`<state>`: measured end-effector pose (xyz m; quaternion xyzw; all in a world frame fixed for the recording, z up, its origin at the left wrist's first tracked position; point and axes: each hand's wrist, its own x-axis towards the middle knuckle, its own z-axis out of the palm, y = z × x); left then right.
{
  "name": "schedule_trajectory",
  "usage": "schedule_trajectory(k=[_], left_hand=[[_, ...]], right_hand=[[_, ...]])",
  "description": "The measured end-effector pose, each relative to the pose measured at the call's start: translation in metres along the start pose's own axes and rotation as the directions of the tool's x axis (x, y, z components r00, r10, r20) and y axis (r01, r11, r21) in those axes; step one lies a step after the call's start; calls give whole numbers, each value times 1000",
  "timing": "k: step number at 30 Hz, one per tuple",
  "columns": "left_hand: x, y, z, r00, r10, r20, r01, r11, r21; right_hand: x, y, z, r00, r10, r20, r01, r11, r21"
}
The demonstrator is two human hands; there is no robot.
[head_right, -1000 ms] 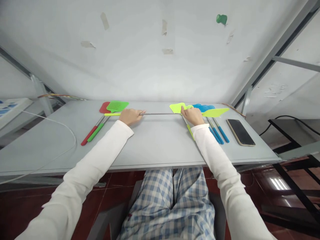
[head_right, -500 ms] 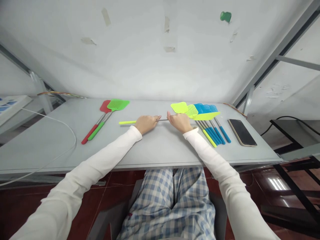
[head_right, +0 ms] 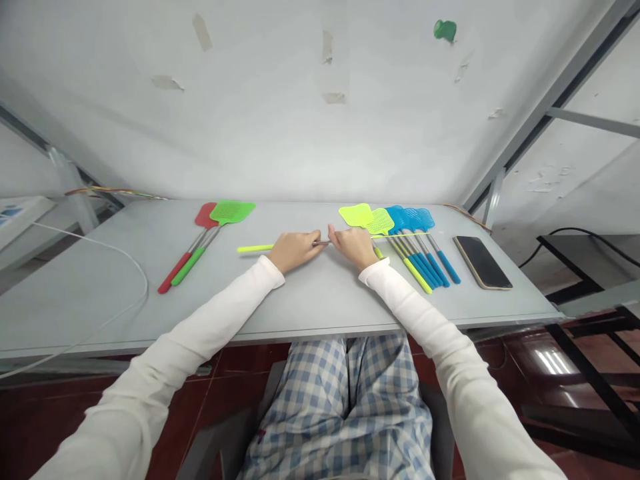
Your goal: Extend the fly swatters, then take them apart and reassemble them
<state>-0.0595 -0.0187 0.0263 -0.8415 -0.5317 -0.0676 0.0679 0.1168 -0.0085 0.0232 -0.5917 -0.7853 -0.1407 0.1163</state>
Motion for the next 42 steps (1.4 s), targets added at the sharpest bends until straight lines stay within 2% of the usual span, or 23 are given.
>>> schedule_trajectory(k=[3, 6, 9, 12, 15, 22, 27, 33, 37, 40, 42], left_hand=[[1, -17, 3, 999, -34, 32, 33, 999, 34], [3, -30, 5, 998, -48, 50, 46, 997, 54], [4, -38, 4, 997, -78, -9, 79, 995, 59], [3, -46, 2, 989, -122, -89, 128, 990, 64], [2, -51, -2, 985, -133, -110, 141, 988, 70], [2, -49, -6, 971, -186, -153, 194, 980, 40], [3, -54, -5, 952, -217, -216, 232, 972, 44], [3, -69, -5, 941, -185, -282, 221, 970, 100], [1, -76, -6, 937, -189, -294, 232, 966, 119], [0, -76, -5, 952, -158, -262, 196, 973, 125], [1, -73, -2, 962, -152, -226, 182, 976, 119]], right_hand=[[3, 20, 3, 999, 45, 25, -46, 999, 4], [6, 35, 5, 1000, 11, 17, -11, 1000, 22], [9, 43, 5, 986, -84, -144, 88, 996, 20], [13, 47, 5, 925, -122, -361, 136, 991, 14], [16, 47, 8, 890, -106, -444, 140, 989, 44], [12, 36, 15, 941, -77, -331, 126, 983, 130], [10, 30, 6, 924, -101, -370, 161, 977, 137], [15, 52, -7, 914, -165, -370, 178, 984, 0], [16, 64, -9, 950, -236, -207, 232, 972, -40], [14, 65, -10, 973, -213, -84, 207, 976, -75], [13, 62, -11, 978, -199, -63, 191, 974, -119]])
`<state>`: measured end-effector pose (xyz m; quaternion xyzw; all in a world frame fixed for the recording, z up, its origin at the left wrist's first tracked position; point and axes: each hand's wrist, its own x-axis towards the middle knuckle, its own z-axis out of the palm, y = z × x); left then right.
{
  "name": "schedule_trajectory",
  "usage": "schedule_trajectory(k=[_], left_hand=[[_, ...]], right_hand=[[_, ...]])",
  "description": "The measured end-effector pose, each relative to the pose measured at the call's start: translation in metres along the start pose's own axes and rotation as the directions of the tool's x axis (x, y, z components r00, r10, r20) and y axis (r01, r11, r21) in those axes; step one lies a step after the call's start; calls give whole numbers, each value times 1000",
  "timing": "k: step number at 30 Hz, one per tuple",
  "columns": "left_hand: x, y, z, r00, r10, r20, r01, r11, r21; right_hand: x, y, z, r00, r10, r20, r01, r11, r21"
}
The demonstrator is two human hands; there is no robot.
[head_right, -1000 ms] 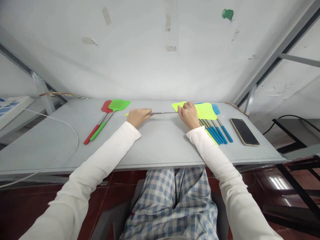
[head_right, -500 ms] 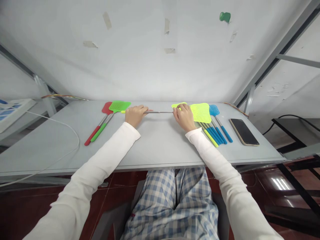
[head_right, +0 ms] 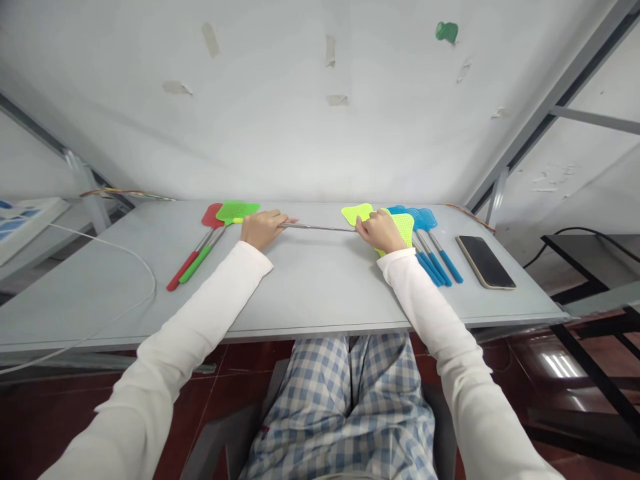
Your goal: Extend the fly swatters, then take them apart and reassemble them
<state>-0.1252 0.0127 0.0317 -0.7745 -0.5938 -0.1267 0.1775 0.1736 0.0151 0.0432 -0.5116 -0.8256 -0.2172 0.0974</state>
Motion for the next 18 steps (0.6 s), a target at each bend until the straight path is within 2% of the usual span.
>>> schedule_trajectory(k=[4, 8, 13, 18], left_hand=[[-2, 21, 2, 998, 36, 42, -32, 996, -77], [-5, 42, -2, 998, 50, 47, -45, 993, -112], [-7, 45, -10, 996, 44, 72, -41, 998, -54], [-12, 59, -9, 984, 123, 127, -111, 989, -94]], right_hand=[[0, -13, -6, 998, -53, -23, 51, 997, -50], [1, -29, -11, 995, -84, -52, 85, 996, 2], [0, -35, -12, 994, -79, -71, 80, 997, 12], [-1, -47, -15, 989, -135, -64, 135, 991, 9]])
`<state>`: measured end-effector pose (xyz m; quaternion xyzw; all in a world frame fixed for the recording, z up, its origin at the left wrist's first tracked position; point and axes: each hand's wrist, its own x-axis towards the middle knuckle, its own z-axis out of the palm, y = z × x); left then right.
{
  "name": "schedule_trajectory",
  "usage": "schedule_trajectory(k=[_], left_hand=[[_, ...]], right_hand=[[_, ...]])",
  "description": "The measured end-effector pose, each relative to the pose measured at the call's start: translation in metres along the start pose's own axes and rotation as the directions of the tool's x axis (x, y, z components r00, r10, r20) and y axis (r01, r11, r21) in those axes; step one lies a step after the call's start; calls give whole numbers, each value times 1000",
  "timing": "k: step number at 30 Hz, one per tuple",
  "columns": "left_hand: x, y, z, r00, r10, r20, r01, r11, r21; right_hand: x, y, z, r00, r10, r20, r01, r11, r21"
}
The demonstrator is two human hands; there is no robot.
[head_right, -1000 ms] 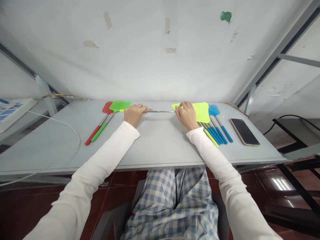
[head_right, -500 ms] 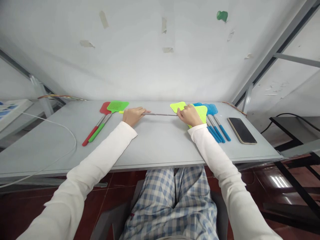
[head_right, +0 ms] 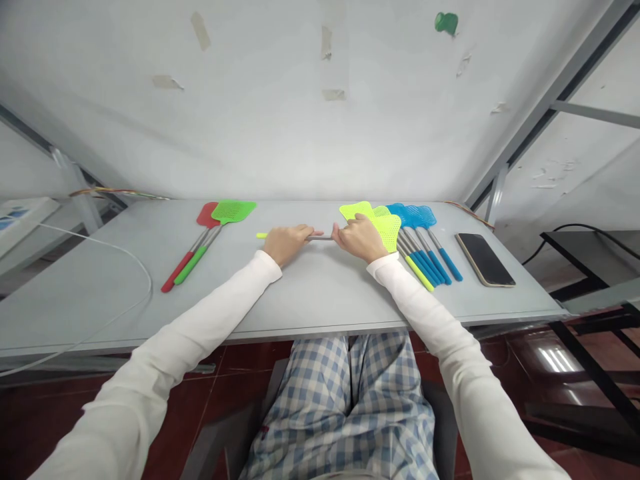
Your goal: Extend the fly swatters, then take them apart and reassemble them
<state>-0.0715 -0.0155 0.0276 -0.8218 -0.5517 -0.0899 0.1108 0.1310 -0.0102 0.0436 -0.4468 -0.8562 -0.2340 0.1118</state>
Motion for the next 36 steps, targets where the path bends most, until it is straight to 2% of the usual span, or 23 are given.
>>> schedule_trajectory(k=[5, 13, 16, 18, 20, 22, 25, 29, 32, 34, 36], left_hand=[[-3, 15, 3, 1000, -8, 10, 8, 1000, -15], [3, 7, 1, 999, -43, -18, 43, 999, -19], [5, 0, 4, 997, -67, -40, 66, 997, -30], [5, -7, 5, 994, -99, -49, 98, 995, -19], [5, -15, 7, 989, -134, -62, 134, 991, 1], [5, -22, 8, 984, -162, -80, 164, 986, 15], [6, -30, 9, 978, -183, -98, 184, 983, 10], [6, -32, 12, 981, -180, -79, 181, 983, 8], [5, -30, 13, 986, -160, -53, 160, 987, 2], [5, -28, 13, 988, -150, -30, 149, 989, -15], [4, -27, 12, 989, -146, -13, 145, 989, -36]], right_hand=[[0, -10, 0, 1000, -21, -9, 21, 1000, 0], [5, -5, 10, 999, 32, -36, -28, 995, 92], [4, 1, 7, 978, 144, -151, -124, 983, 136], [1, 9, 6, 921, 287, -264, -244, 952, 185], [-2, 17, 8, 842, 416, -344, -342, 904, 254], [-3, 25, 16, 795, 490, -358, -375, 861, 345], [-2, 29, 32, 799, 559, -224, -379, 756, 534], [1, 26, 46, 787, 617, 13, -393, 485, 781], [0, 24, 47, 775, 631, 46, -316, 324, 892], [-2, 23, 46, 769, 637, 43, -272, 265, 925], [-3, 22, 44, 769, 639, 40, -249, 241, 938]])
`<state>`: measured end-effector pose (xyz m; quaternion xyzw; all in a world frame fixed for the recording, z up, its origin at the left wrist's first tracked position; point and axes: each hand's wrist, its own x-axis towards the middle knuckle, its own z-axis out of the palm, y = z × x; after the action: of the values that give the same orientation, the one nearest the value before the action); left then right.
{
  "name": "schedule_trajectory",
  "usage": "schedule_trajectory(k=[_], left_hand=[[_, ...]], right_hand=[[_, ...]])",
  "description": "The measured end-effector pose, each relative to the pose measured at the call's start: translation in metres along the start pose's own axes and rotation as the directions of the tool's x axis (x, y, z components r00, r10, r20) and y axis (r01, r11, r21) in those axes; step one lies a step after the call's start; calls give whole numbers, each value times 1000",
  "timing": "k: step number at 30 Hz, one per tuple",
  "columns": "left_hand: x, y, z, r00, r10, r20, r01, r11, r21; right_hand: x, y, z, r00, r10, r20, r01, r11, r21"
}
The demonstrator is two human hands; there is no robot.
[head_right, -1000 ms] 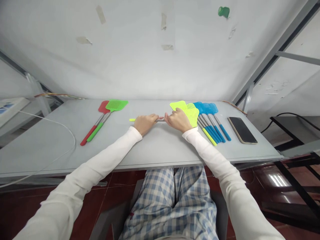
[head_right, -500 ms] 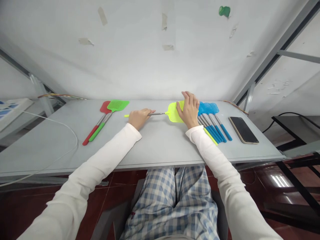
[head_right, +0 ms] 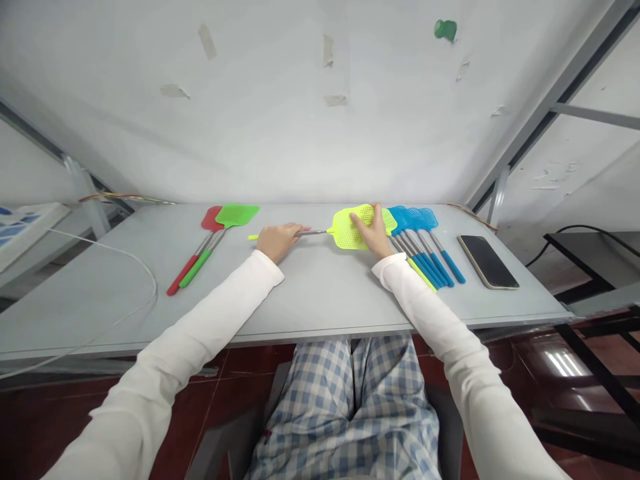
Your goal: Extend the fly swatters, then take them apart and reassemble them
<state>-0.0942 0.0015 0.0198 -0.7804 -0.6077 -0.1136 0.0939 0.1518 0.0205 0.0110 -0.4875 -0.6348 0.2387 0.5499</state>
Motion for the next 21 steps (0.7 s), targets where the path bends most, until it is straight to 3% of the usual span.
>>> schedule_trajectory(k=[10, 21], left_hand=[[-1, 0, 0, 999, 22, 29, -22, 1000, -21], [0, 2, 0, 999, -20, 30, 21, 999, -42]], right_hand=[[-3, 1, -1, 1000, -13, 6, 13, 999, -38], [2, -2, -3, 1000, -21, -1, 21, 999, 28]])
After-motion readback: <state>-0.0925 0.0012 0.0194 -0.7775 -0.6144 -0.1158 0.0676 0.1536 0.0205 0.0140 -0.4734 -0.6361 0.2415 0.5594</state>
